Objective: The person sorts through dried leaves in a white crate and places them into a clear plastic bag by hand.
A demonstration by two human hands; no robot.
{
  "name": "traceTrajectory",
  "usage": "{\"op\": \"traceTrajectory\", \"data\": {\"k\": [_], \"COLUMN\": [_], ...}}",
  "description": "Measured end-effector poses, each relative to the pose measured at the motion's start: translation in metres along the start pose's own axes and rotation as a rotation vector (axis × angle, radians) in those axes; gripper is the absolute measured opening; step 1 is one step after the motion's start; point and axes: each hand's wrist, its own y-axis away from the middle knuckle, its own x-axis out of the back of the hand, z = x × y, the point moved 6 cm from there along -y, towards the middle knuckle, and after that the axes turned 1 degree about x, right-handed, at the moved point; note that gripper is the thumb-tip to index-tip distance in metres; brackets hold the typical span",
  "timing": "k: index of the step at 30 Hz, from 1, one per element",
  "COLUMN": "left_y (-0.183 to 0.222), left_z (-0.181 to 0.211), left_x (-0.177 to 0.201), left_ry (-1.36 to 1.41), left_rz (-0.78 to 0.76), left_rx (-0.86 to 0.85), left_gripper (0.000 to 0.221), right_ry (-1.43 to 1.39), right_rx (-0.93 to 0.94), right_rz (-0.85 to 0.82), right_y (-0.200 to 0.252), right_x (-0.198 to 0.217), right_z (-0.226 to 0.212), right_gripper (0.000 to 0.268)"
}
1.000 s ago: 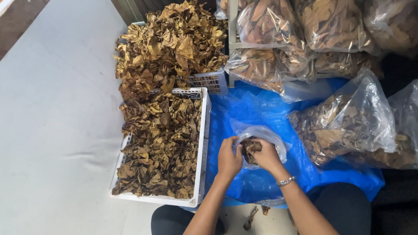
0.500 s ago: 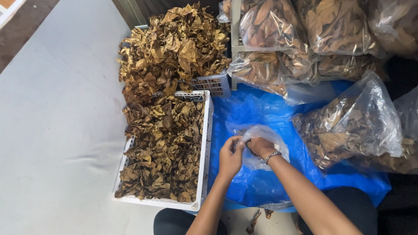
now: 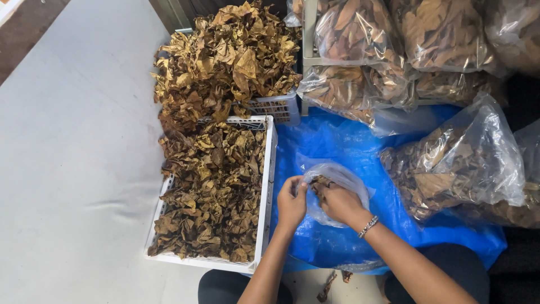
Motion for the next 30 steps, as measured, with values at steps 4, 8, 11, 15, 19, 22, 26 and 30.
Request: {"op": "traceTrajectory", "data": {"k": [4,8,11,15,19,22,26,30], "left_y": [0.002,0.007,0.006,0.0,-0.001,0.002,0.016,0.037], "left_z": [0.001,0.004,0.01,0.0,0.0,0.004,0.017,0.036], "left_x": [-0.006,-0.008,-0.005,0.001,0.007,0.007,0.004,0.004], "left_ry": [0.002,-0.009,-0.005,-0.001,-0.01,-0.028,-0.113,-0.155], "left_rz": [-0.01,-0.008,-0.003,0.014,0.056,0.047,-0.018,-0.056], "left_rx": [-0.008,-0.012,-0.019,-0.018,-0.055,-0.067,-0.101,-0.148], "left_gripper": [0.021,0.021,0.02,0.02,0.02,0.021,0.032,0.048], "right_ry": [0.102,0.139,0.103,0.281,0.416,0.533,0.702,0.814], "right_rx": [-0.003,-0.147,-0.165,-0.025,0.039,0.095,0.172,0.215], "right_rz": [-0.102,-0.21,-0.218,-0.317,-0.336,-0.341,-0.349,-0.341], "right_y": [-0.005,-0.103,-0.166,-0.112,-0.101,-0.098,-0.092,-0.089], "right_x": [0.003,-0.108,-0.176,-0.114,-0.091,-0.075,-0.064,-0.06], "right_z": [-0.016,0.061,0.117,0.078,0.062,0.052,0.045,0.045], "right_gripper": [0.048,0.056,0.05,0.049,0.048,0.048,0.047,0.046]}}
